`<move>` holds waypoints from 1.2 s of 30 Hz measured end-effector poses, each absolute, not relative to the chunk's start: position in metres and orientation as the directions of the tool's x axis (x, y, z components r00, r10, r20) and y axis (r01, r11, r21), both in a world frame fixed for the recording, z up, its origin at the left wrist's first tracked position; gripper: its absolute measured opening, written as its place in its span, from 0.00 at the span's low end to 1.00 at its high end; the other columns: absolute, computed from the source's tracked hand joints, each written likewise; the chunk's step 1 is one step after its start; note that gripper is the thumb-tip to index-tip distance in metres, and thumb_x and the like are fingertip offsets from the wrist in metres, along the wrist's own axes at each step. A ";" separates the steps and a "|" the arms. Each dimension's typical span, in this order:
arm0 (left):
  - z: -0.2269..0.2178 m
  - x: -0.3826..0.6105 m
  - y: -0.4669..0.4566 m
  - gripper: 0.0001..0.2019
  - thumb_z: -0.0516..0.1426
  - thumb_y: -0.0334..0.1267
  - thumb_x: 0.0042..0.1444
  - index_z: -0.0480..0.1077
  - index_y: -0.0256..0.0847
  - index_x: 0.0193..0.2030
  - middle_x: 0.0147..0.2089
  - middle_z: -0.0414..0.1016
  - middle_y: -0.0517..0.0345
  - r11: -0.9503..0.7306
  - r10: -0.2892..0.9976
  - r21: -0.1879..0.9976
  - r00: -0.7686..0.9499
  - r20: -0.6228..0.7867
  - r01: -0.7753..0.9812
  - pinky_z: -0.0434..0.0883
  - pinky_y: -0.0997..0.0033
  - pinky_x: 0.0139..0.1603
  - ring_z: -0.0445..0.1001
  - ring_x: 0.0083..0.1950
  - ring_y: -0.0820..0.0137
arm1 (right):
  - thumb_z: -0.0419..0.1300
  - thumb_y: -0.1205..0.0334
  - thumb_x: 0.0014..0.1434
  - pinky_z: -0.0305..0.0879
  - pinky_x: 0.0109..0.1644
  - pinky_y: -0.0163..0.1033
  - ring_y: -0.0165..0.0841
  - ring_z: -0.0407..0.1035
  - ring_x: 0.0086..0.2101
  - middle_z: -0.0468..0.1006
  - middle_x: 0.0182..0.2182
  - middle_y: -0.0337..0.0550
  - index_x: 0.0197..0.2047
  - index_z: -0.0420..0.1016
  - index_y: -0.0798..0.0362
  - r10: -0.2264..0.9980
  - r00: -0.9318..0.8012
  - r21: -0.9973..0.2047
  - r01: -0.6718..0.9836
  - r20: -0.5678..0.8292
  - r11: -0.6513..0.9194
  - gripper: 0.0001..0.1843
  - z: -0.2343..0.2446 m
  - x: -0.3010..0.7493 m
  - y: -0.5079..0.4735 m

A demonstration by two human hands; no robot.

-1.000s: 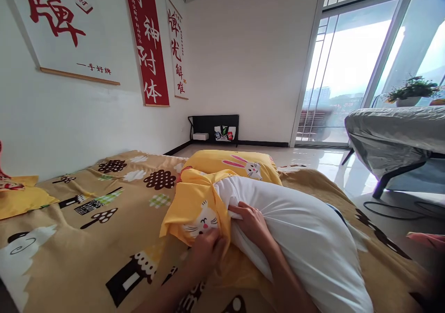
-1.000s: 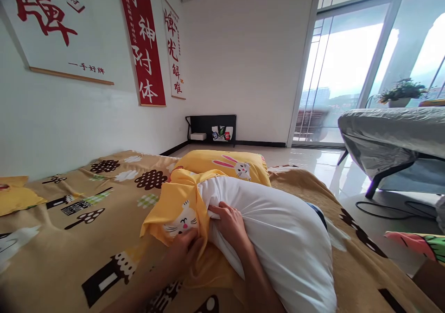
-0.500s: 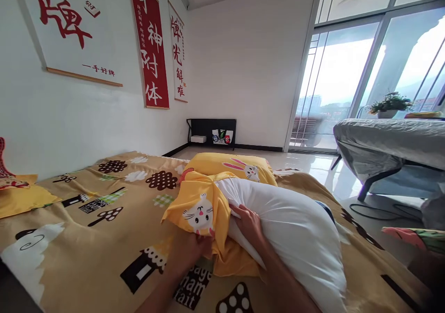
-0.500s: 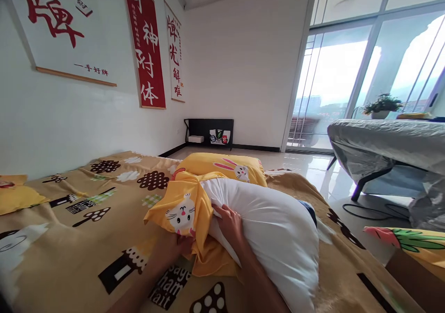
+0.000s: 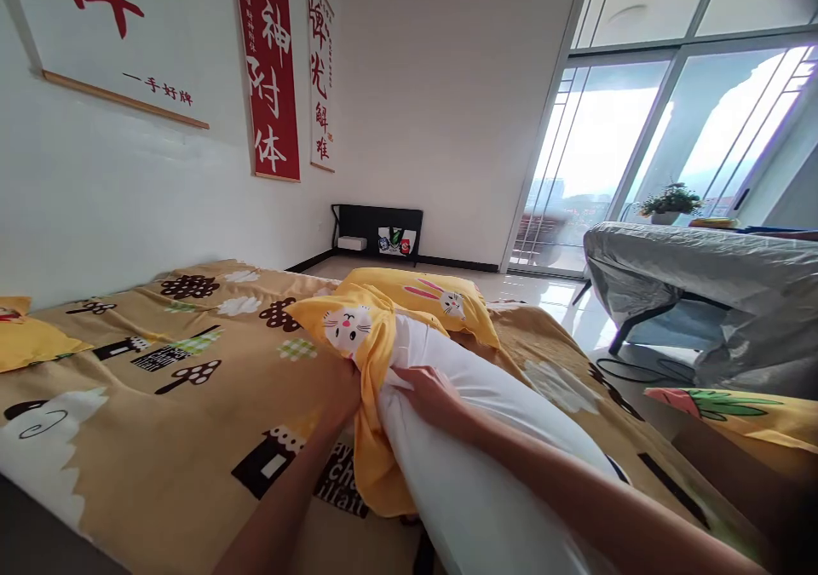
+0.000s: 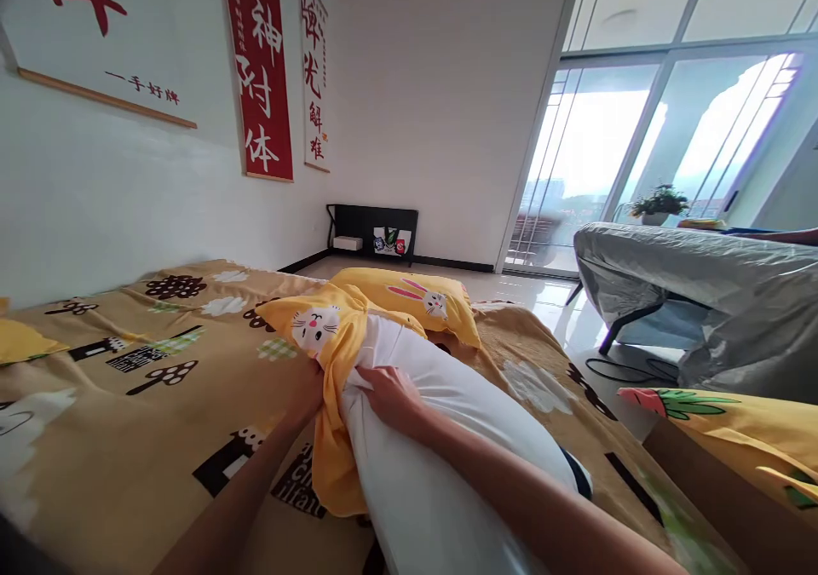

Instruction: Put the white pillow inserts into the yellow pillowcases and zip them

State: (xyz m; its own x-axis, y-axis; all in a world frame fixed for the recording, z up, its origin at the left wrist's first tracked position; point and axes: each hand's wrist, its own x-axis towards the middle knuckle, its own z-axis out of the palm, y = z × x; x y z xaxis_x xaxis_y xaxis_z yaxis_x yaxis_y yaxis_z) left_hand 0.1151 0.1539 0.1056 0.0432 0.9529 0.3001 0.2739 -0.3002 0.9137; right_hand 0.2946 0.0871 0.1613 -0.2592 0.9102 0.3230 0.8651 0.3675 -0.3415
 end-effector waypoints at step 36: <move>0.076 0.085 0.081 0.18 0.40 0.39 0.66 0.67 0.41 0.33 0.35 0.72 0.49 -0.436 0.826 0.405 0.180 0.534 0.804 0.65 0.61 0.49 0.70 0.44 0.60 | 0.56 0.54 0.61 0.57 0.33 0.34 0.35 0.72 0.32 0.77 0.34 0.42 0.56 0.70 0.40 0.788 -0.615 0.089 0.784 -0.024 0.614 0.20 0.168 0.286 0.070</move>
